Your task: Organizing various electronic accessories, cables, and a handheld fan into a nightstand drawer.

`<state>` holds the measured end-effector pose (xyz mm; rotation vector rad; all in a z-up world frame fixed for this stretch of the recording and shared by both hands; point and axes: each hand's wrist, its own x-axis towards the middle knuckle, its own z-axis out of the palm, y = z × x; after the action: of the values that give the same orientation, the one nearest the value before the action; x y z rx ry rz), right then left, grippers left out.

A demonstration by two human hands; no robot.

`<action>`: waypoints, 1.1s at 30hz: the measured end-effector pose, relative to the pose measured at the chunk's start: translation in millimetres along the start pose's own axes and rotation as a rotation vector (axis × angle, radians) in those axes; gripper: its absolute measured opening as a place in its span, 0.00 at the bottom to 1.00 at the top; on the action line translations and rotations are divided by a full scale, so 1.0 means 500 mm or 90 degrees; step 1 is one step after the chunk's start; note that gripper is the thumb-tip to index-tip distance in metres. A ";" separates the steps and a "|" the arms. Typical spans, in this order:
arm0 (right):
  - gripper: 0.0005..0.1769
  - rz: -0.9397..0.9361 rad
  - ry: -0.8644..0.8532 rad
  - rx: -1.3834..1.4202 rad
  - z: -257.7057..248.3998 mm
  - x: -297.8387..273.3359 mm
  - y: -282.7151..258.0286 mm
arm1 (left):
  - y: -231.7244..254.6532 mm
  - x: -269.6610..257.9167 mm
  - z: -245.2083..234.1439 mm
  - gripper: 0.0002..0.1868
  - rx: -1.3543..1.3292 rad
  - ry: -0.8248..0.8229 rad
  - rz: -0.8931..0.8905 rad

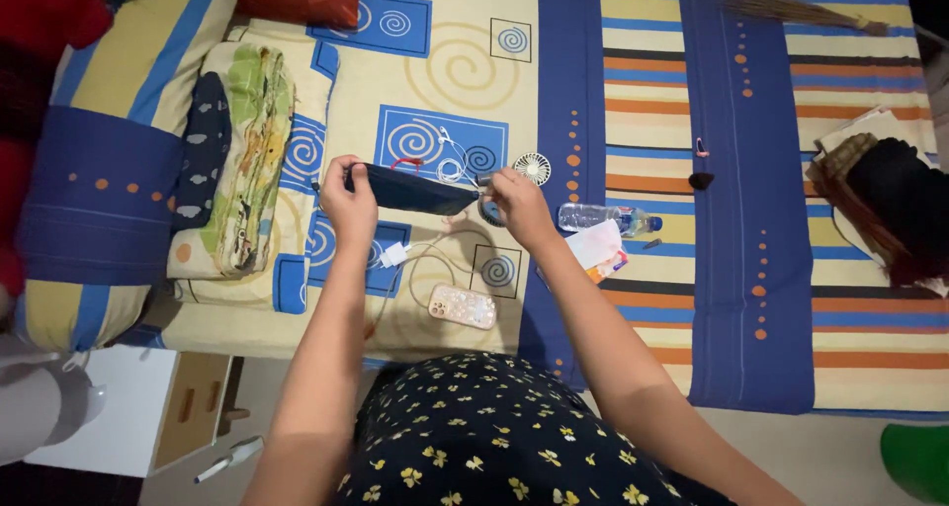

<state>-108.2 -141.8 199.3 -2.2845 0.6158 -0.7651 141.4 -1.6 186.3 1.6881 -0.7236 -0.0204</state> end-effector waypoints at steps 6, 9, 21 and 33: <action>0.31 -0.082 -0.065 0.055 -0.018 0.033 -0.114 | 0.076 0.010 -0.027 0.04 0.008 -0.185 -0.013; 0.38 0.019 -0.192 0.013 0.056 0.033 -0.116 | 0.080 -0.011 -0.033 0.05 -0.016 -0.181 0.007; 0.21 0.411 -0.429 0.284 0.301 -0.151 -0.067 | -0.157 -0.304 -0.141 0.33 0.075 -0.346 -0.604; 0.25 0.454 -0.562 0.323 0.591 -0.351 0.218 | -0.450 -0.630 -0.122 0.30 -0.079 -0.123 -0.460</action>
<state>-64.2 13.4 -123.4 -1.5211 0.6305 0.3946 12.8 214.5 -113.9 1.7600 -0.2107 -0.7264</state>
